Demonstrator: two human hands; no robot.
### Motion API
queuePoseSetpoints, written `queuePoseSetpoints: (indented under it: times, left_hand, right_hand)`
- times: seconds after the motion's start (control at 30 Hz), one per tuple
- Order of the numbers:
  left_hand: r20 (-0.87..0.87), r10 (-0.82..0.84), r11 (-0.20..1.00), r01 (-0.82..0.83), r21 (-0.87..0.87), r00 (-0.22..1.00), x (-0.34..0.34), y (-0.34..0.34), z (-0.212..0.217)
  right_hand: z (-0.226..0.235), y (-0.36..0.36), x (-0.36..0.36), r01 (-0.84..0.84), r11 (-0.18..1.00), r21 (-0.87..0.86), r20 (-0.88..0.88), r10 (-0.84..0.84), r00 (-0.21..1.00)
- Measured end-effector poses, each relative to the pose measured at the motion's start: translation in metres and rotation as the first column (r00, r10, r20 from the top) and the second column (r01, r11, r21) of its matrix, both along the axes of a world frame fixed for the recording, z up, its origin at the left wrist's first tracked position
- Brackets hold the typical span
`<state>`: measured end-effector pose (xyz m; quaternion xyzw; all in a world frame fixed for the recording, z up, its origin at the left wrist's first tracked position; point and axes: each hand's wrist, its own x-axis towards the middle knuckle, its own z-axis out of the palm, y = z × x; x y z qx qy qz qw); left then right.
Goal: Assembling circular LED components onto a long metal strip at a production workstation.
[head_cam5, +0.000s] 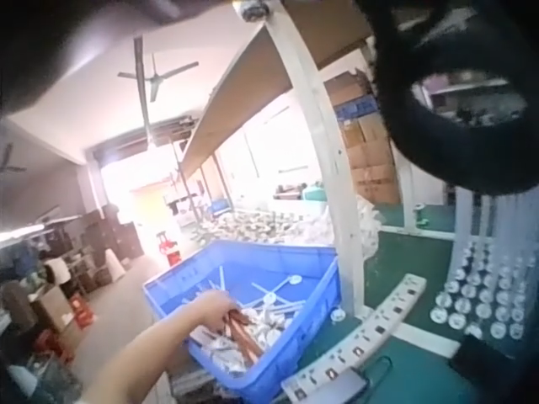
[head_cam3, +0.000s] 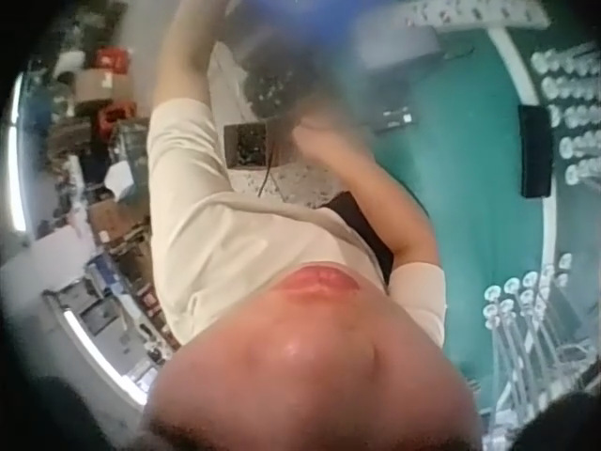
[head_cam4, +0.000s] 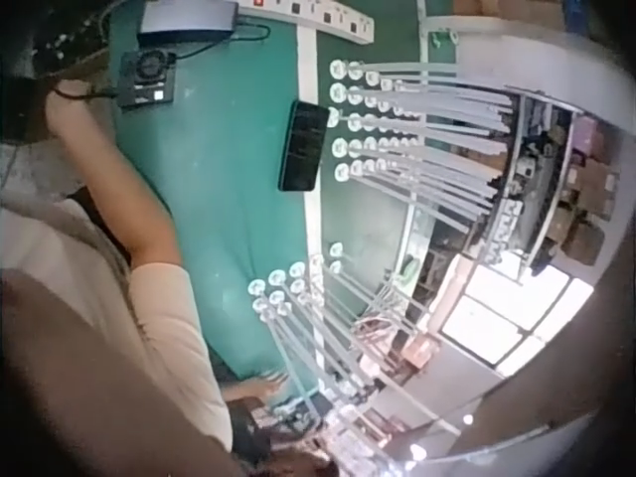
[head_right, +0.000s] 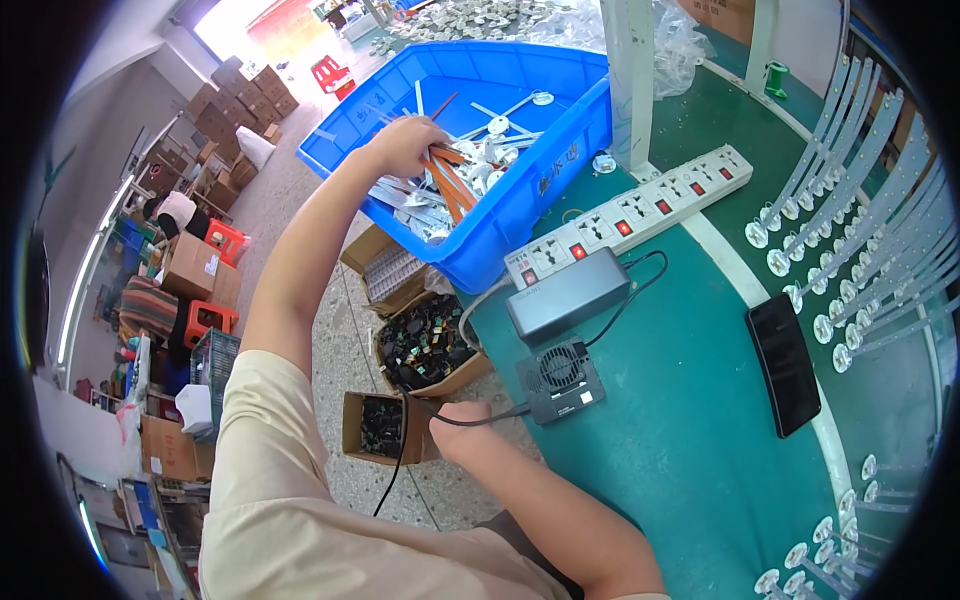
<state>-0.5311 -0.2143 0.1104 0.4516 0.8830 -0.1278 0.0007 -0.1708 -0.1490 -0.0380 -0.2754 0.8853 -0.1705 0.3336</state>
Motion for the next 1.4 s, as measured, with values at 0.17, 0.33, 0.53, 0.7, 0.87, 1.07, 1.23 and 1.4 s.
queuePoseSetpoints:
  times: [0.17, 0.33, 0.53, 0.7, 0.87, 1.07, 1.23, 1.4]
  left_hand:
    - [-0.143, -0.078, 0.975, 0.045, -0.219, 0.987, 0.013, 0.022, 0.000]
    - [-0.102, -0.146, 0.980, 0.130, -0.151, 0.984, 0.014, 0.014, -0.008]
    - [-0.008, -0.052, 0.996, 0.051, -0.067, 0.999, 0.017, 0.010, -0.004]
    - [-0.013, -0.057, 0.996, 0.056, -0.076, 0.998, 0.009, 0.001, 0.001]
    - [0.010, 0.059, 0.988, -0.057, -0.146, 0.998, 0.034, 0.013, 0.018]
    - [-0.090, -0.010, 0.981, -0.008, -0.192, 0.996, 0.036, 0.008, 0.025]
    - [-0.271, -0.248, 0.958, 0.193, -0.214, 0.930, 0.031, 0.010, 0.041]
    - [-0.362, -0.292, 0.910, 0.140, -0.390, 0.885, 0.048, 0.030, 0.077]
  right_hand:
    - [0.005, 0.005, -0.001, 0.003, 0.999, 0.034, 0.004, -0.003, 1.000]
    - [0.002, 0.004, -0.001, -0.005, 1.000, 0.020, 0.007, 0.005, 1.000]
    - [0.000, 0.003, -0.002, -0.017, 1.000, 0.017, -0.015, 0.017, 1.000]
    - [0.005, 0.003, -0.001, -0.015, 1.000, -0.005, 0.014, 0.015, 1.000]
    - [0.001, 0.001, 0.002, 0.009, 0.999, 0.033, 0.021, -0.009, 1.000]
    - [-0.002, -0.002, 0.004, 0.025, 1.000, 0.009, 0.027, -0.025, 0.999]
    - [0.008, 0.002, 0.002, -0.032, 0.999, 0.017, 0.026, 0.031, 0.999]
    - [-0.004, -0.001, 0.001, -0.012, 1.000, 0.024, 0.006, 0.012, 1.000]
